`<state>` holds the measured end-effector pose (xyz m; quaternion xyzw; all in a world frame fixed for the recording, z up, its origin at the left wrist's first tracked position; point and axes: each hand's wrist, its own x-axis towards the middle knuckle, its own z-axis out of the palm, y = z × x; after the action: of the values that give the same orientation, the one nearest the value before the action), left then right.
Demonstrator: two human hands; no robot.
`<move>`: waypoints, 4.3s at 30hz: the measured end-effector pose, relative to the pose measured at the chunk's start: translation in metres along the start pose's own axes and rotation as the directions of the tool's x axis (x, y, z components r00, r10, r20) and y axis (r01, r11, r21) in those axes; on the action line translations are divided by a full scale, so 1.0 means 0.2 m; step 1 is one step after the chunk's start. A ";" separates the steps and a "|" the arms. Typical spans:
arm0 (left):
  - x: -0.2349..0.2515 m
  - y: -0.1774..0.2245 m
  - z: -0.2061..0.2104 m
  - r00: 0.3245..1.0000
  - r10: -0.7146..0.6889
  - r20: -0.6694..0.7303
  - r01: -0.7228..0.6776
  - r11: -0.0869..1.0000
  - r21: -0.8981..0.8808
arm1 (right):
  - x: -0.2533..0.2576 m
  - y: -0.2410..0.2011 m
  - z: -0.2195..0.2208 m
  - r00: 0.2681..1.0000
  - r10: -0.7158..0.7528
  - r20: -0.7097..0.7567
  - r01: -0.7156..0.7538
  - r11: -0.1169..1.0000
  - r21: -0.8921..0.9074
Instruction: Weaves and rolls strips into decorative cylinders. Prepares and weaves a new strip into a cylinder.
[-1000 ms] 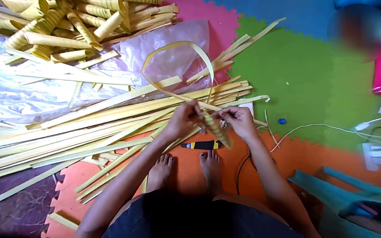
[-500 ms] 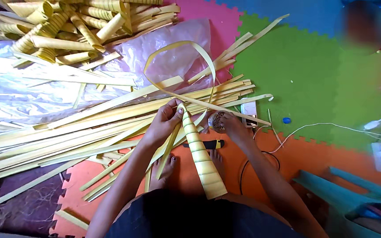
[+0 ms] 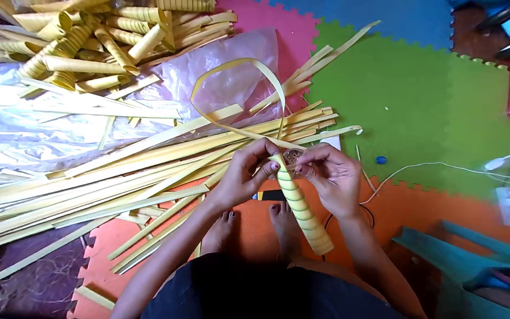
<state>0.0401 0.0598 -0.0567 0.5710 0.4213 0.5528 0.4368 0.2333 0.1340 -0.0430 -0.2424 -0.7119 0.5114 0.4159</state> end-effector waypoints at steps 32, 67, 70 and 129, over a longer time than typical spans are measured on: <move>0.00 0.17 0.05 0.992 -0.016 -0.122 0.013 1.000 -0.021 | 0.02 -0.04 0.08 0.972 -0.236 -0.016 0.232 0.966 -0.115; -0.06 0.06 -0.06 0.958 -0.274 -0.082 0.277 0.960 0.027 | 0.04 0.14 0.13 0.994 -0.040 0.102 0.042 0.999 -0.013; -0.07 0.06 -0.05 0.962 -0.252 -0.106 0.258 0.965 0.048 | 0.04 0.14 0.15 0.994 -0.065 0.090 0.070 0.996 -0.053; 0.27 0.09 -0.88 0.890 -0.206 -0.407 0.432 0.089 0.898 | -0.47 0.59 0.00 0.839 0.346 0.419 -0.016 0.786 -0.617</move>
<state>-0.1350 0.1123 -0.0251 0.5570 0.8246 0.0913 0.0384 0.2747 0.1048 -0.1859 -0.2847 -0.8910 0.3482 0.0620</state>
